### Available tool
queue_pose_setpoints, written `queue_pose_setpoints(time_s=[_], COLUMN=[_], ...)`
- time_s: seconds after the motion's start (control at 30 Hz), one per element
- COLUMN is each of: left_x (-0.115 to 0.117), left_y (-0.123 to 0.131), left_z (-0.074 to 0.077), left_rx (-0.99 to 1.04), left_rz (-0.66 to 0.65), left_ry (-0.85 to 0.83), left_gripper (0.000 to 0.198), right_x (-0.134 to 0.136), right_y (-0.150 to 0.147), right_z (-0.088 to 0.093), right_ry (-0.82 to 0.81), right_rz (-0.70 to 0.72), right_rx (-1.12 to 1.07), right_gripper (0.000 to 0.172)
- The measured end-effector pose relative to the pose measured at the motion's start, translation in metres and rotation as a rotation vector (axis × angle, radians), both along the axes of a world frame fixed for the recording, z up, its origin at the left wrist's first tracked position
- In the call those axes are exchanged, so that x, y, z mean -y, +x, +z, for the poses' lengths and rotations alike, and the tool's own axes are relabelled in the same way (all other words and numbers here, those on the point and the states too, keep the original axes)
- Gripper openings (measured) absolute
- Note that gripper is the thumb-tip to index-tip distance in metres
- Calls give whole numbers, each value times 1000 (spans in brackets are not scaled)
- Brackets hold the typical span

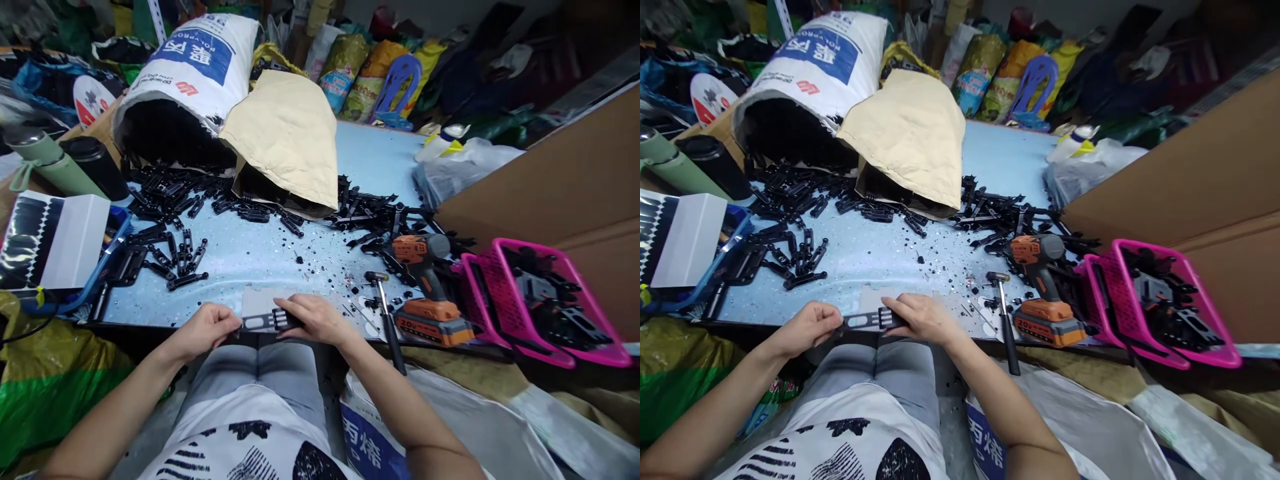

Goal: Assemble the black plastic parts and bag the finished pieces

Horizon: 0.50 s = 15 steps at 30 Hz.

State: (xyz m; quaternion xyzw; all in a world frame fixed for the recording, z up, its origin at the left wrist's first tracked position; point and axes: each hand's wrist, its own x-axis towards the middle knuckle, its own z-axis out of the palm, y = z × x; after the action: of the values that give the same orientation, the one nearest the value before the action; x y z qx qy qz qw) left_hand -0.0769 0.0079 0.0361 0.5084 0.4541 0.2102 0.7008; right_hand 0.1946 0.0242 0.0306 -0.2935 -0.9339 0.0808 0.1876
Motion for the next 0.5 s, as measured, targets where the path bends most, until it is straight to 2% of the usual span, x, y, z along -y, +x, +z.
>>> queue_pose_setpoints(time_s=[0.13, 0.33, 0.43, 0.5], left_x=[15, 27, 34, 37], left_y=[0, 14, -5, -27], left_z=[11, 20, 24, 27], left_rx=[-97, -134, -160, -189], left_rz=[-81, -160, -139, -49], left_ry=[57, 55, 44, 16], left_gripper=[47, 47, 50, 53], right_x=[17, 38, 40, 38], right_y=[14, 10, 30, 58], right_z=[0, -8, -12, -14], right_ry=[-27, -27, -104, -178], right_rz=[13, -5, -46, -235], right_rx=[29, -60, -100, -194], right_gripper=[55, 55, 52, 47])
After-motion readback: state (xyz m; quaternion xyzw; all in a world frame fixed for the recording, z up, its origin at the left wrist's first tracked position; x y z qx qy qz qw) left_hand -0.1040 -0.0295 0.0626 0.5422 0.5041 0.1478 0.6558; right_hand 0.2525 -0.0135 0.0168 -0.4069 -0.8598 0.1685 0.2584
